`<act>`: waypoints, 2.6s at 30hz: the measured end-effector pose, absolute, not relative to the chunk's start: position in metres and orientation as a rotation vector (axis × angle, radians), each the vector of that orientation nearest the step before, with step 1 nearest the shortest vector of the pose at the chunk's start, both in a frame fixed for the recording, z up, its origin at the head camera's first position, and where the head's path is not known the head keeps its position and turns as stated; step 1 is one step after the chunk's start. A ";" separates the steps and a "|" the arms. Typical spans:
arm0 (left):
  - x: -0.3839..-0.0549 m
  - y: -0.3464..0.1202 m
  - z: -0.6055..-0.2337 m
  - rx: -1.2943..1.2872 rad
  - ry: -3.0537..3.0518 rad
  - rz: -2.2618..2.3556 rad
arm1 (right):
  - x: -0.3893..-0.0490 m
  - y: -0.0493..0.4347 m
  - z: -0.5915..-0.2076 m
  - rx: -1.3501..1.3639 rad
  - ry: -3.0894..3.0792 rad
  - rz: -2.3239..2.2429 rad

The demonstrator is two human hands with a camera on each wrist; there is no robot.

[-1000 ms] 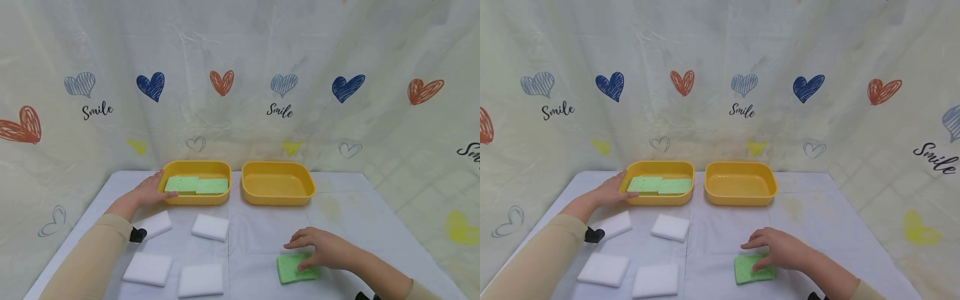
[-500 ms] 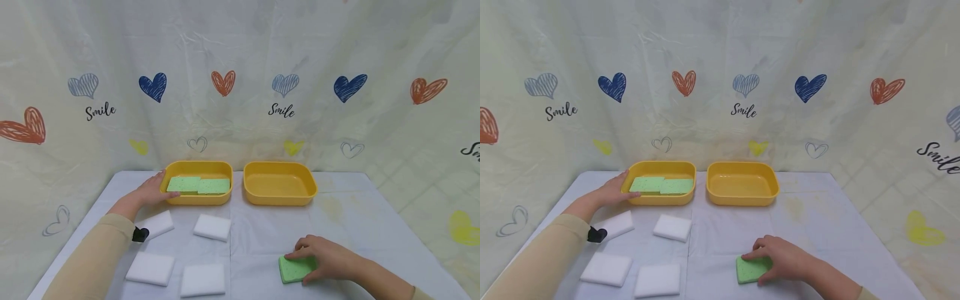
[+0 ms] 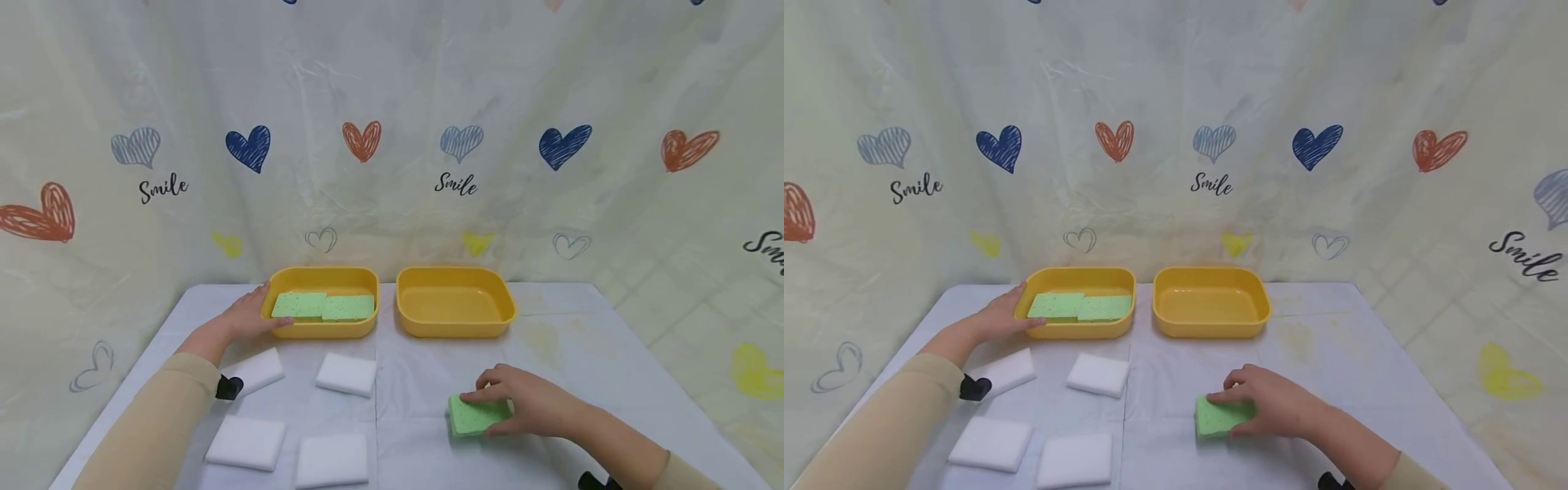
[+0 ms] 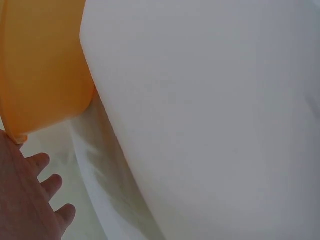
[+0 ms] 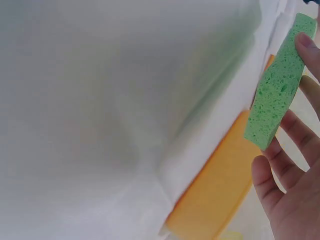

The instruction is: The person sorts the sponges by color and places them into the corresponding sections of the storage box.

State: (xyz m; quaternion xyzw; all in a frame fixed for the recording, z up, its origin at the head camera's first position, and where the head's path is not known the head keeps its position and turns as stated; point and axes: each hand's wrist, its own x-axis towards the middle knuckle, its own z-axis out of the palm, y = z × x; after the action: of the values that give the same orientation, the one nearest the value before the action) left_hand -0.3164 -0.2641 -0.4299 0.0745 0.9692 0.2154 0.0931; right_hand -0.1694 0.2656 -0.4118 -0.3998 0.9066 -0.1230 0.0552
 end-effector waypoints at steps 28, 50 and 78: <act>-0.317 -0.265 -0.432 0.199 2.876 0.623 | -0.288 0.130 -0.360 -1.057 2.808 -0.467; -0.319 -0.268 -0.432 0.241 2.902 0.622 | -0.367 0.000 -0.388 -0.924 2.797 -0.222; -0.318 -0.266 -0.429 0.203 2.885 0.601 | -0.362 -0.010 -0.394 -0.842 2.884 -0.285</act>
State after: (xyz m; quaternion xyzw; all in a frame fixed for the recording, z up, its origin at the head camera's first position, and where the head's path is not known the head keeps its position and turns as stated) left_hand -0.3182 -0.2663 -0.4287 0.0683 0.9723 0.2027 0.0937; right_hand -0.3622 -0.0099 -0.3941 -0.2786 0.9538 -0.0941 0.0619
